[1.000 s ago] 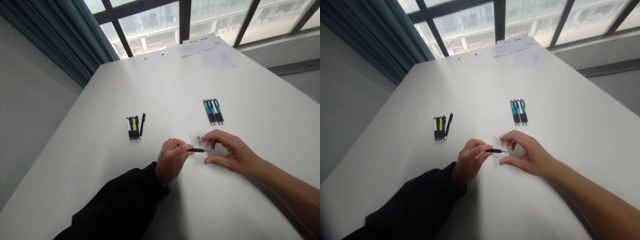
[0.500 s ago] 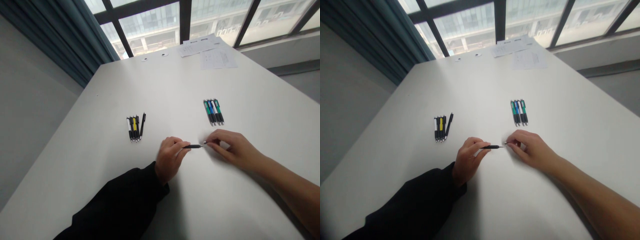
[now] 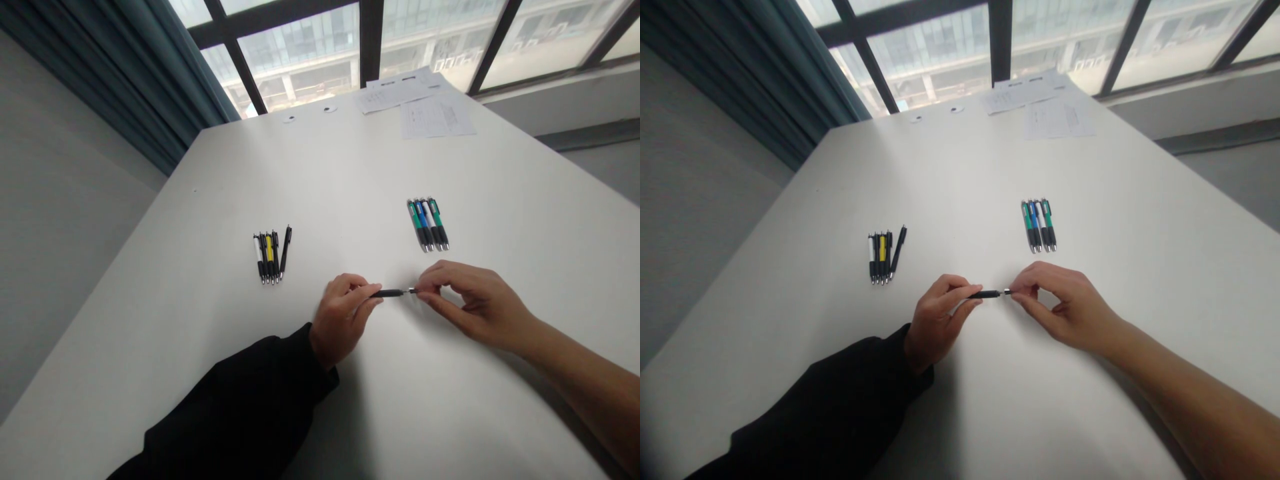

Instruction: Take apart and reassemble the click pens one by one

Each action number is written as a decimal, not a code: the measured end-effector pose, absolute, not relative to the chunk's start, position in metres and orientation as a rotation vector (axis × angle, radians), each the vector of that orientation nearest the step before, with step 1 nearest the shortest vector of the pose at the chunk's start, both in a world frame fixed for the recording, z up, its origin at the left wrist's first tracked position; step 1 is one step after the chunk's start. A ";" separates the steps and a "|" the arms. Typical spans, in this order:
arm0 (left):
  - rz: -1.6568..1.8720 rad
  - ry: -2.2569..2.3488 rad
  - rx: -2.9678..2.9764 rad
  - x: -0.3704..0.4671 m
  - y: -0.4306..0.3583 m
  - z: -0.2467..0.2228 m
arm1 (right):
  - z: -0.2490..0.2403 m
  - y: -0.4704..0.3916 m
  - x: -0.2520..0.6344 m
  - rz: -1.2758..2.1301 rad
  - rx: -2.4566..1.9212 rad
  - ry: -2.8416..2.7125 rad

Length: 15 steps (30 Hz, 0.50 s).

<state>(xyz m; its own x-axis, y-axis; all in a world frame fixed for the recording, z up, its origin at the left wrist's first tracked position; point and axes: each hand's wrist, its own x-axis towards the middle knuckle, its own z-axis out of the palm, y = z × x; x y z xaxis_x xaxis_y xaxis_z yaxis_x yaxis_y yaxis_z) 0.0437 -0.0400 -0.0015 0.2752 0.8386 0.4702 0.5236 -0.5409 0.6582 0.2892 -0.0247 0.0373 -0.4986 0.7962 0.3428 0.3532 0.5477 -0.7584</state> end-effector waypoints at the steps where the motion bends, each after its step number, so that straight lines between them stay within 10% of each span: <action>1: 1.155 1.234 2.183 0.044 -0.040 -0.002 | 0.037 -0.025 0.289 0.808 -0.921 -2.090; 15: 1.160 1.220 2.230 0.043 -0.040 -0.004 | 0.036 -0.025 0.286 0.789 -0.935 -2.166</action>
<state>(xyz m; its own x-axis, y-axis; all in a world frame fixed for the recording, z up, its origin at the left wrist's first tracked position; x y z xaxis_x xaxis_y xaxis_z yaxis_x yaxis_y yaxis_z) 0.0433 -0.0405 -0.0036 0.2961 0.8174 0.4942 0.5347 -0.5706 0.6233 0.2858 -0.0251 0.0364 -0.5402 0.7801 0.3157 0.3942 0.5660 -0.7240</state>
